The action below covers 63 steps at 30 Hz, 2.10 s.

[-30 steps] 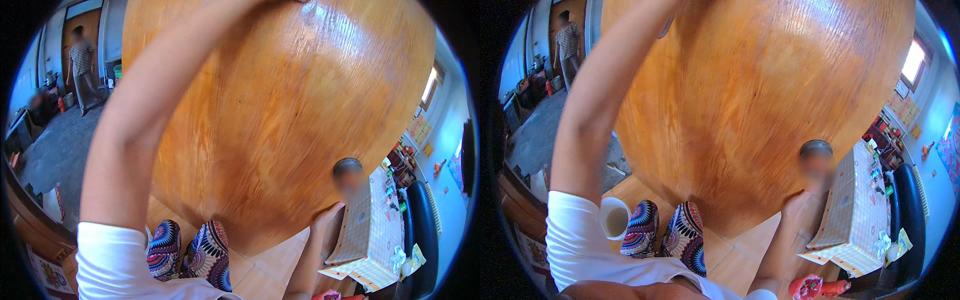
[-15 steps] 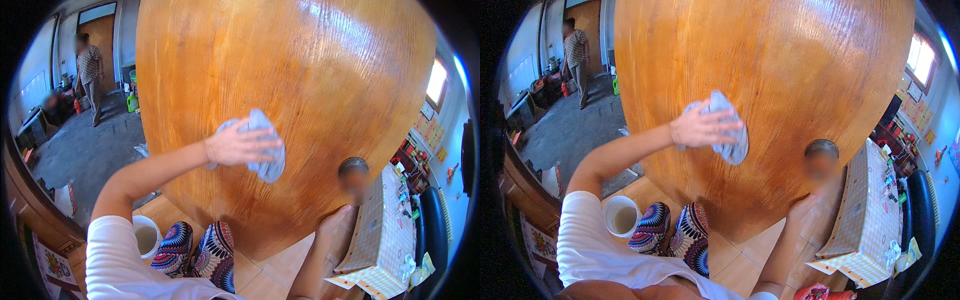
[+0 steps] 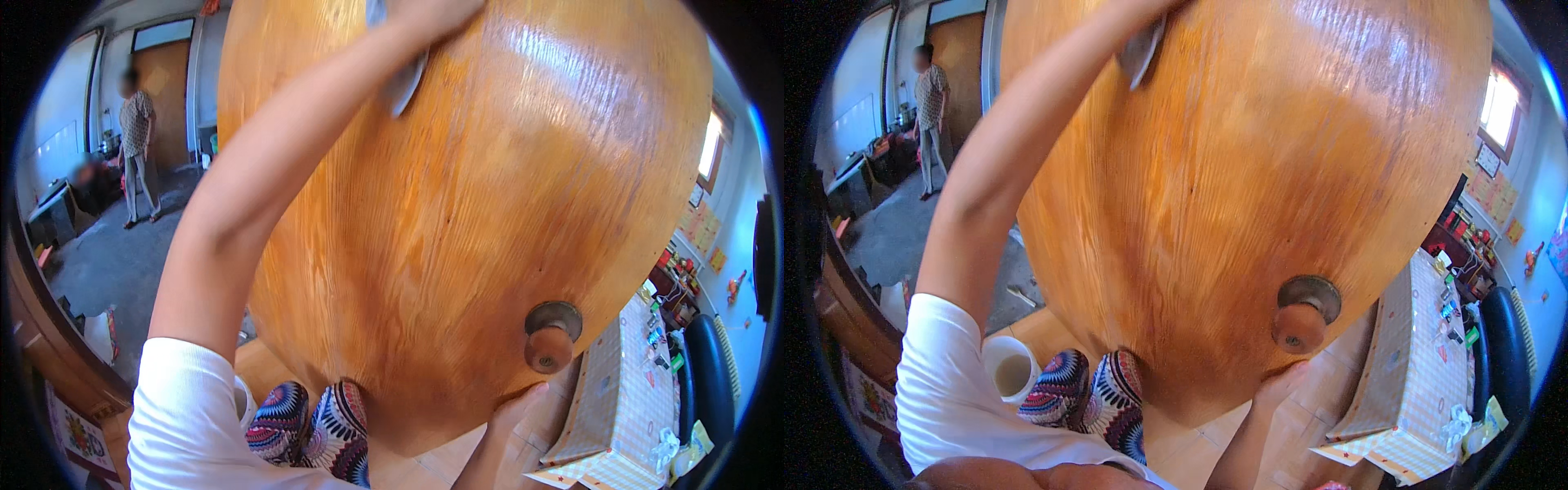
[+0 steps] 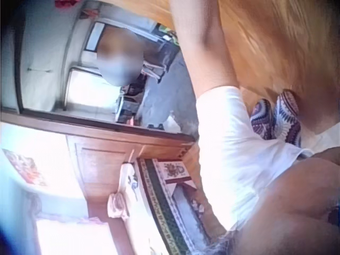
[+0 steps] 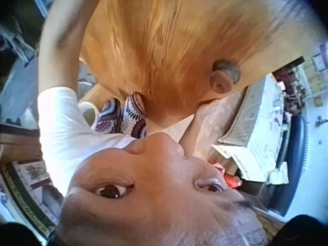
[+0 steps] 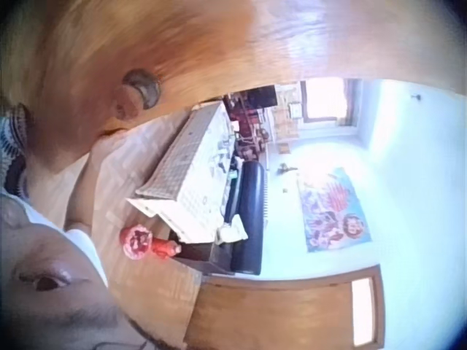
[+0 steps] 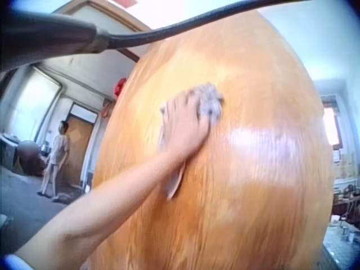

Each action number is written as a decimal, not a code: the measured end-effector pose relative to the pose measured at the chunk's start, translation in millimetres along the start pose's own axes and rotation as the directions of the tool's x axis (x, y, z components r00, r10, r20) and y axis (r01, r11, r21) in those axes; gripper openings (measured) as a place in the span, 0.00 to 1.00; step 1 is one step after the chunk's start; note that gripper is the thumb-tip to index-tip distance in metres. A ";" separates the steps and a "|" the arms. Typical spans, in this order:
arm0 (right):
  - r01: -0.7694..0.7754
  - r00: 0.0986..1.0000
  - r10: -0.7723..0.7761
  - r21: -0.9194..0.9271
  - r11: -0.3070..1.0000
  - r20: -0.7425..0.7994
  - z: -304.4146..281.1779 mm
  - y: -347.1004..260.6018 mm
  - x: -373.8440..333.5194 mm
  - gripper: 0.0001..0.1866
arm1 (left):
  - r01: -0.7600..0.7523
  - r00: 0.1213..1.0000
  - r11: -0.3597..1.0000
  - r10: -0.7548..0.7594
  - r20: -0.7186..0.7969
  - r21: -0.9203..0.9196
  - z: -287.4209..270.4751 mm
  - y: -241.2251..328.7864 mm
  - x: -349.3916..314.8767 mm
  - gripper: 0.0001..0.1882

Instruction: The person sits on the floor and wipes a wooden door with a cloth, repeatedly dipping the cloth into a bucket of water to clean the surface.

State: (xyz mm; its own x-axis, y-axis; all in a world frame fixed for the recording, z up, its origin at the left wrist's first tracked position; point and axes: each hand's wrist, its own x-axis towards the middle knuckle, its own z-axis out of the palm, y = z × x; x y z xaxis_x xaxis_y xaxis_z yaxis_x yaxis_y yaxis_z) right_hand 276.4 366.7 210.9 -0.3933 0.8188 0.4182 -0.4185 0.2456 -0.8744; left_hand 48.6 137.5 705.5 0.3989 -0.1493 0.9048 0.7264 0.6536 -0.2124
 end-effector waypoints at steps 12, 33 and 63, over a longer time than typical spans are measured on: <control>0.111 0.990 -0.117 -0.076 0.991 -0.084 -6.2 -5.7 -3.1 0.31 | -0.289 0.883 0.877 0.399 0.247 -0.385 -45.5 -12.0 -101.1 0.22; 0.125 0.991 -0.128 0.068 0.990 0.042 -3.6 5.4 -0.2 0.37 | -0.420 0.813 0.704 0.572 0.107 -0.573 -16.7 104.6 70.0 0.20; 0.187 0.982 -0.187 0.002 0.982 0.022 -6.4 13.1 22.1 0.31 | -0.594 0.714 0.667 0.694 0.086 -0.450 9.8 107.3 -30.0 0.26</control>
State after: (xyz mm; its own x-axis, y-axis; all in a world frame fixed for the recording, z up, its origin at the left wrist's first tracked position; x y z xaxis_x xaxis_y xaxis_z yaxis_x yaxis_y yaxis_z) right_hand 267.4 391.3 207.2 -0.3257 0.7468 0.5799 -0.4864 0.3936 -0.7801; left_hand 109.1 219.4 659.2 0.7412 0.4111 0.5306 0.4993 0.1907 -0.8452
